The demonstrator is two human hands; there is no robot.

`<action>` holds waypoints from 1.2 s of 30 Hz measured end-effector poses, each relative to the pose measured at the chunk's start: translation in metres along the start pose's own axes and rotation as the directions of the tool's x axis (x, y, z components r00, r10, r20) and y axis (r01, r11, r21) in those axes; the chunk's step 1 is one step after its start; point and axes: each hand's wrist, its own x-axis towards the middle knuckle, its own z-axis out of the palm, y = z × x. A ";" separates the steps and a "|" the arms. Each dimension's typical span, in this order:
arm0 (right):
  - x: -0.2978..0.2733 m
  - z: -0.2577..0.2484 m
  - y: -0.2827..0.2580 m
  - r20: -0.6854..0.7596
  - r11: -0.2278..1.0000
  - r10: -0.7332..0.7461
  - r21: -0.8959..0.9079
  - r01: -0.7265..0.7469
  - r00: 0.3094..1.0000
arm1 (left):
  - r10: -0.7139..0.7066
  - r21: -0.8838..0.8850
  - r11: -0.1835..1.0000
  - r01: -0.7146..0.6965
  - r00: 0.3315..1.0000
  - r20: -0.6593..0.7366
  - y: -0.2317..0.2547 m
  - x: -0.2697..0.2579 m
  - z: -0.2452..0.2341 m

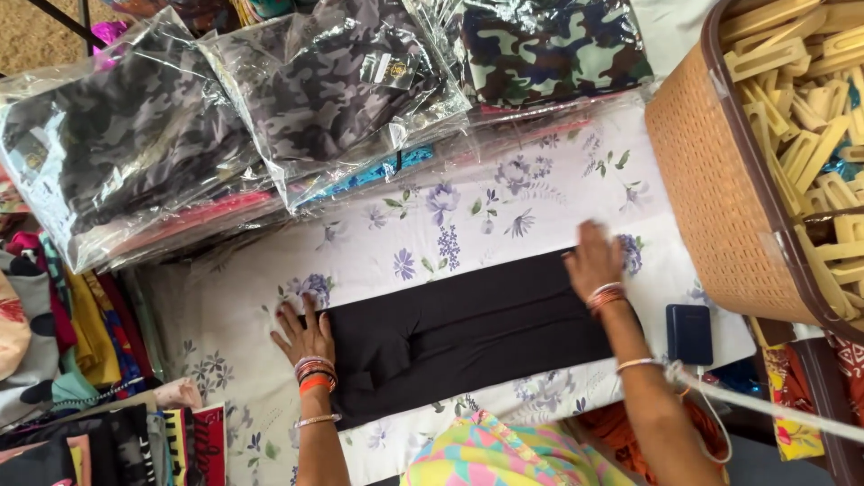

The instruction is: The recorder is folding t-shirts at a packaging or sorting table.

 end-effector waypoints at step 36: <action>-0.039 0.013 -0.059 -0.012 0.978 0.145 0.151 -0.142 0.989 | -0.200 -0.160 0.967 0.199 0.980 0.013 0.020 -0.153 -0.069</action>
